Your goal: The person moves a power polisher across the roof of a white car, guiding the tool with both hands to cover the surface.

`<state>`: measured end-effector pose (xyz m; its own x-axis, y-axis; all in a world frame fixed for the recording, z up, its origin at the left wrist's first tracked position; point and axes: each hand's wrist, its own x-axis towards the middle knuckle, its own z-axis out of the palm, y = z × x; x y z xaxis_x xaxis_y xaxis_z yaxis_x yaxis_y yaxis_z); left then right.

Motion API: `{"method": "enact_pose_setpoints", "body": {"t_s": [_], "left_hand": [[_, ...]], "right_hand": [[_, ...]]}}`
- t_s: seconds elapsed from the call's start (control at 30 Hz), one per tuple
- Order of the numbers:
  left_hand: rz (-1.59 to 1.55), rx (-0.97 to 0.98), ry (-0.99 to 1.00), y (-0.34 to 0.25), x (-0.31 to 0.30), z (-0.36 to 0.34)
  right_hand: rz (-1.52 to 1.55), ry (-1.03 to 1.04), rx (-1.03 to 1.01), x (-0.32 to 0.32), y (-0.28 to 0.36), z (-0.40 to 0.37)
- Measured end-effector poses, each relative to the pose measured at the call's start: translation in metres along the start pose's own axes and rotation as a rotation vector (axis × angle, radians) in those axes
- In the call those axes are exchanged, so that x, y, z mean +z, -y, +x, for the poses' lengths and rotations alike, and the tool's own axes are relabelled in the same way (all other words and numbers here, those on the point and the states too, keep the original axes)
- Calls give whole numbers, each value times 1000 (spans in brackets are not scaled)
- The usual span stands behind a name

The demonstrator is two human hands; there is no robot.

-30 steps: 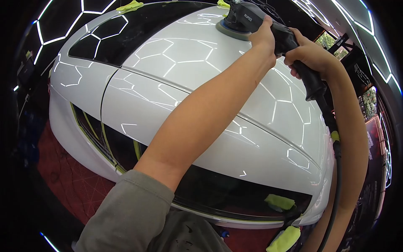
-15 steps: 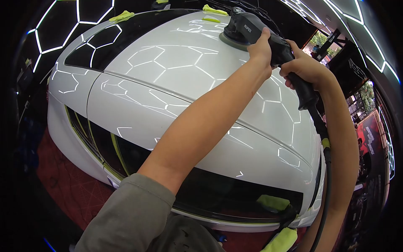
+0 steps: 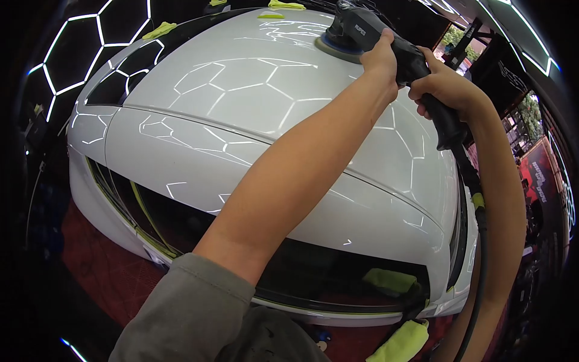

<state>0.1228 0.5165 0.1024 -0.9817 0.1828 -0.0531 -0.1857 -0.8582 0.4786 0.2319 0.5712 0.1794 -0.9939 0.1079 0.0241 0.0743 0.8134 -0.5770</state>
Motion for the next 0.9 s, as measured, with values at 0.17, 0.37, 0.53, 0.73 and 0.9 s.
{"method": "enact_pose_setpoints", "body": {"t_s": [0.17,0.37,0.53,0.73,0.9], "left_hand": [[9,-9,-45,30,14,9],[-9,6,-26,62,34,8],[31,-44,62,80,43,-6],[16,-48,86,112,61,-16],[34,-64,64,140,74,-31]], "right_hand": [[20,23,0,-18,-27,-1],[19,-7,35,-36,-50,-9],[26,9,16,-56,-78,-10],[46,3,38,-76,-106,-22],[87,-24,45,-89,-130,-37]]}}
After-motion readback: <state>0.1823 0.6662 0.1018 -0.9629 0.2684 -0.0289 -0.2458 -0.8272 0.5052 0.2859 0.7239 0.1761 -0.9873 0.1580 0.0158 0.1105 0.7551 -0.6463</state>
